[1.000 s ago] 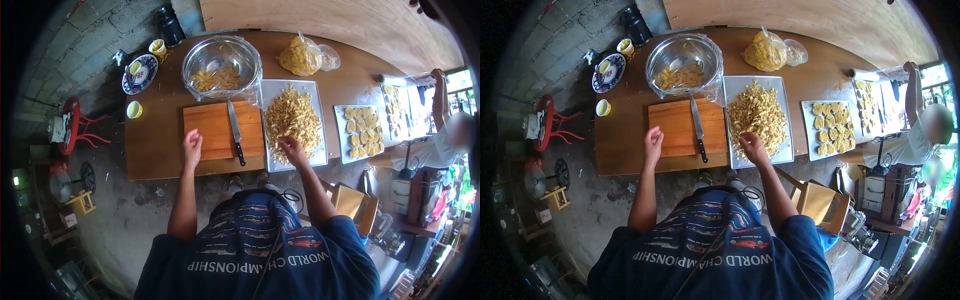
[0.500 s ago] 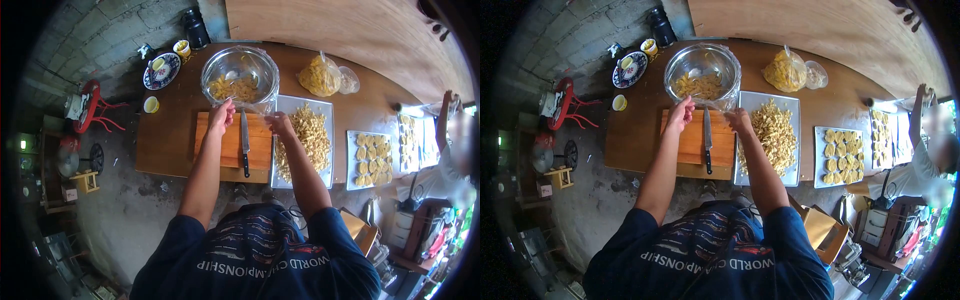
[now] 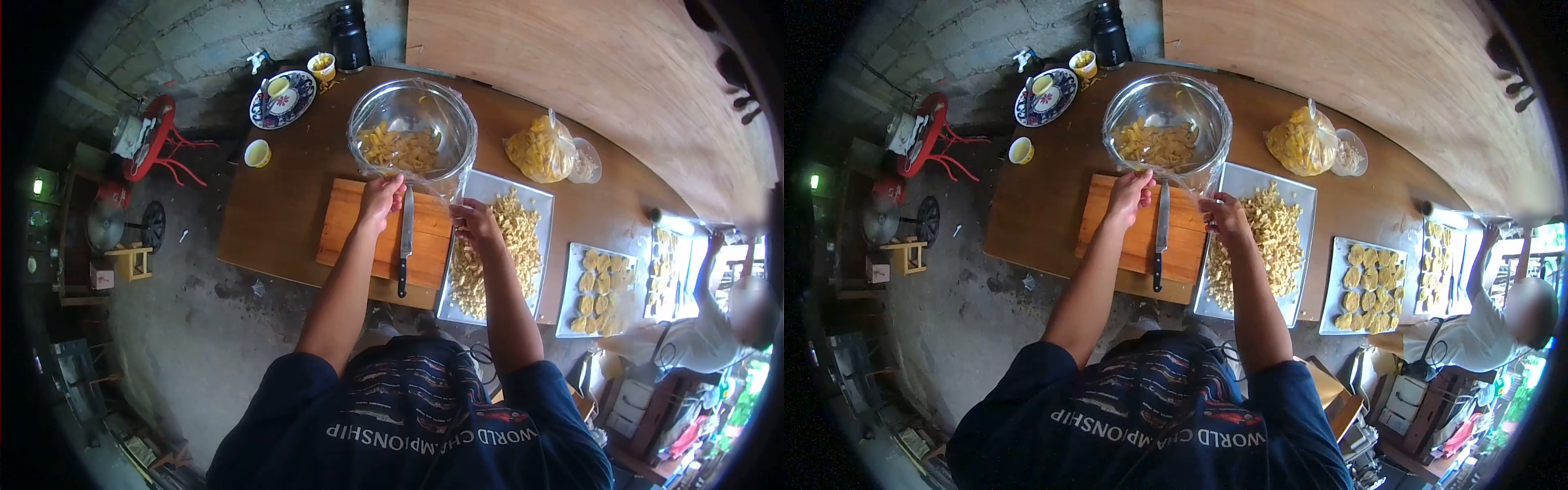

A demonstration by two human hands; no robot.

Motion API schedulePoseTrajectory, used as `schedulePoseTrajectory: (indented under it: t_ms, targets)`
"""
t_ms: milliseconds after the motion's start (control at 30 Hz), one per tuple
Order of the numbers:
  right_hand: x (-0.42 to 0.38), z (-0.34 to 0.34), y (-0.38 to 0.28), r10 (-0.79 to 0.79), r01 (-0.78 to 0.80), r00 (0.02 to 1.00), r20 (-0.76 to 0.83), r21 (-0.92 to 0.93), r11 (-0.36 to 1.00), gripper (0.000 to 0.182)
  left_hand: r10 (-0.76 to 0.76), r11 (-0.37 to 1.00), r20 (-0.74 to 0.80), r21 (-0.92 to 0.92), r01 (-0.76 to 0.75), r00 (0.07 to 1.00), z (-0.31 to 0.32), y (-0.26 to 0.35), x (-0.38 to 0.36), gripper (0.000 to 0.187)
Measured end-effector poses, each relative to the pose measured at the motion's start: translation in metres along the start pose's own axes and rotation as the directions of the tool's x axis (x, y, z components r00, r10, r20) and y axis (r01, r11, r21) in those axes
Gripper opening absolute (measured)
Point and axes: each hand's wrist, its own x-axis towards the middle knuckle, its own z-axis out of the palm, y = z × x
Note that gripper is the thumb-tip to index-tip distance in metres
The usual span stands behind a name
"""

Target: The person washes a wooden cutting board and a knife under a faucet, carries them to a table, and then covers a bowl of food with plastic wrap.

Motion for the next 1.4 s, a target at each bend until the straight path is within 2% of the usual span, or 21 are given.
schedulePoseTrajectory:
  t_ms: [100, 167, 267, 333, 467, 567, 633, 733, 867, 933, 1000, 1067, 1100, 1167, 1233, 1300, 1333, 1367, 1400]
  targets:
    - [0.004, -0.002, 0.004, 0.028, -0.032, 0.998, 0.055, 0.083, 0.996, 0.016, -0.01, 1.0, -0.006, -0.016, 0.01, 1.0, -0.005, -0.01, -0.008, 0.018]
    - [0.007, -0.005, 0.004, 0.022, -0.055, 0.988, 0.151, 0.214, 0.975, 0.011, -0.011, 1.0, -0.026, -0.028, 0.01, 1.0, -0.003, -0.014, -0.01, 0.018]
    - [0.003, -0.005, -0.009, 0.009, -0.052, 0.984, 0.177, 0.241, 0.969, 0.008, -0.022, 0.999, -0.01, -0.033, 0.022, 1.0, 0.009, -0.008, -0.019, 0.015]
    - [0.006, -0.008, -0.014, 0.006, -0.05, 0.983, 0.182, 0.233, 0.971, 0.01, -0.011, 0.989, 0.068, -0.148, 0.021, 0.998, 0.013, -0.013, -0.01, 0.026]
    - [0.006, -0.007, -0.025, 0.017, -0.051, 0.987, 0.16, 0.209, 0.977, 0.012, -0.046, 0.953, 0.113, -0.294, 0.078, 0.993, 0.02, -0.014, 0.004, 0.02]
    - [0.007, -0.007, -0.025, 0.018, -0.055, 0.986, 0.166, 0.218, 0.974, 0.014, -0.015, 0.963, 0.024, -0.268, 0.021, 1.0, 0.022, -0.012, 0.007, 0.017]
    - [0.007, -0.008, -0.023, 0.021, -0.048, 0.989, 0.146, 0.181, 0.982, 0.013, 0.03, 0.996, -0.038, -0.088, -0.033, 0.999, 0.02, -0.01, 0.002, 0.017]
    - [0.013, -0.01, -0.014, 0.019, -0.034, 0.994, 0.11, 0.139, 0.99, 0.014, 0.11, 0.994, -0.133, 0.006, -0.11, 0.985, 0.014, -0.011, -0.009, 0.012]
    - [0.033, -0.013, 0.019, 0.007, -0.012, 0.996, 0.091, 0.053, 0.998, 0.015, 0.168, 0.985, -0.173, -0.002, -0.171, 0.97, -0.009, -0.027, -0.015, 0.011]
    - [0.043, -0.01, 0.036, -0.006, 0.004, 0.998, 0.059, 0.034, 0.999, 0.013, 0.268, 0.963, -0.184, 0.071, -0.259, 0.946, -0.024, -0.042, -0.016, 0.011]
    - [0.055, -0.001, 0.051, -0.024, 0.024, 0.999, 0.028, 0.014, 1.0, 0.012, 0.247, 0.968, -0.209, 0.09, -0.233, 0.946, -0.035, -0.051, -0.012, 0.01]
    - [0.07, 0.008, 0.072, -0.072, 0.062, 0.997, -0.043, -0.187, 0.98, 0.013, 0.087, 0.996, -0.298, 0.044, -0.077, 0.951, -0.047, -0.064, -0.003, 0.01]
    - [0.084, 0.008, 0.089, -0.123, 0.109, 0.991, -0.047, -0.233, 0.966, 0.012, 0.082, 0.996, -0.301, 0.045, -0.072, 0.95, -0.052, -0.068, 0.004, 0.01]
    - [0.097, 0.002, 0.099, -0.114, 0.108, 0.993, -0.006, -0.281, 0.954, 0.012, 0.013, 0.995, -0.371, -0.083, -0.047, 0.929, -0.059, -0.065, 0.027, 0.009]
    - [0.109, -0.012, 0.088, -0.107, 0.114, 0.993, 0.039, -0.327, 0.938, 0.013, -0.015, 0.991, -0.383, -0.128, -0.037, 0.924, -0.067, -0.052, 0.037, 0.008]
    - [0.125, -0.054, 0.053, 0.093, -0.071, 0.993, 0.068, -0.275, 0.959, 0.015, -0.044, 0.984, -0.392, -0.175, -0.027, 0.919, -0.084, -0.04, 0.045, 0.007]
    - [0.149, -0.086, 0.052, -0.003, -0.001, 1.0, -0.021, -0.22, 0.976, 0.023, -0.046, 0.975, -0.332, -0.221, -0.031, 0.942, -0.097, -0.036, 0.048, 0.009]
    - [0.153, -0.097, 0.025, -0.053, 0.017, 0.974, -0.218, -0.164, 0.986, 0.031, -0.046, 0.963, -0.267, -0.267, -0.028, 0.963, -0.101, -0.035, 0.051, 0.013]
    - [0.166, -0.11, -0.006, -0.258, 0.153, 0.925, -0.279, -0.346, 0.926, 0.039, -0.05, 0.964, -0.254, -0.266, -0.02, 0.966, -0.092, -0.03, 0.053, 0.013]
